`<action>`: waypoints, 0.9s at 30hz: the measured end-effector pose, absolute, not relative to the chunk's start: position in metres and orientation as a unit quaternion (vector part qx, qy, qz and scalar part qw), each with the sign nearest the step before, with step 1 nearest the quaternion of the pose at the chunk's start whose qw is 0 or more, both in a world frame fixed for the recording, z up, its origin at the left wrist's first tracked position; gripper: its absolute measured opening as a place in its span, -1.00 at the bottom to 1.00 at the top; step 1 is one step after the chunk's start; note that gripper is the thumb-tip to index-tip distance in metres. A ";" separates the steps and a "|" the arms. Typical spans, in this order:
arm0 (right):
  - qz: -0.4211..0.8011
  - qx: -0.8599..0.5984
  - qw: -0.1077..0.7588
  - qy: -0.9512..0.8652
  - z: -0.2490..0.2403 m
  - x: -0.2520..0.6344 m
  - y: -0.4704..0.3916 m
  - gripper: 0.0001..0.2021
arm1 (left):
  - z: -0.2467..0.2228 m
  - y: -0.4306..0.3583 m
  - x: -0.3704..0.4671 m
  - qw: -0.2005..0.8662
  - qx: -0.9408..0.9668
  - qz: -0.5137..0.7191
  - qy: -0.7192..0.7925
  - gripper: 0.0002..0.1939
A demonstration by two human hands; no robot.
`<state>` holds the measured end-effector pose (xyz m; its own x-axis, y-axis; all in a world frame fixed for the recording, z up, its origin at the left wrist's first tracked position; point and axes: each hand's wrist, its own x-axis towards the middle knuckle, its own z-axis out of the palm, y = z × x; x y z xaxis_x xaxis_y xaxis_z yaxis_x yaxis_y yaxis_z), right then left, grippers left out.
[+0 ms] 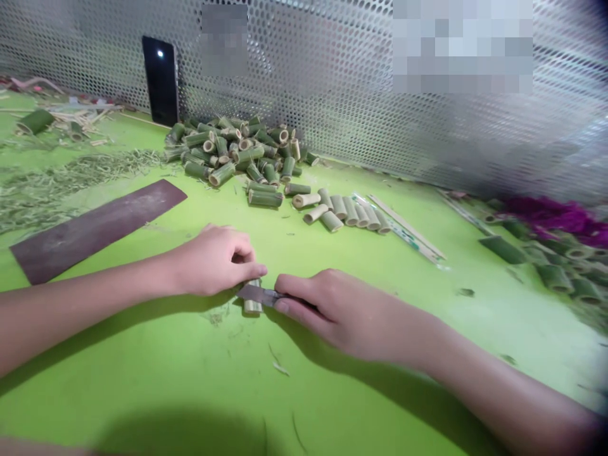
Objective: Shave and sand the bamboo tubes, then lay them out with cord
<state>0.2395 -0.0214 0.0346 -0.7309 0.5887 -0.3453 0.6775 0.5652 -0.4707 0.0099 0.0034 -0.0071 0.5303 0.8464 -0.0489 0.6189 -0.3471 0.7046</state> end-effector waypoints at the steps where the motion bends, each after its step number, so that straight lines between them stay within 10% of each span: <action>1: -0.300 0.360 0.078 0.880 0.035 0.239 -0.021 -0.69 | -0.007 0.003 0.010 0.345 0.804 0.164 0.455 -0.50; 27: -0.221 0.368 0.055 0.902 0.030 0.237 -0.026 -0.75 | -0.010 0.005 0.014 0.308 0.814 0.162 0.466 -0.55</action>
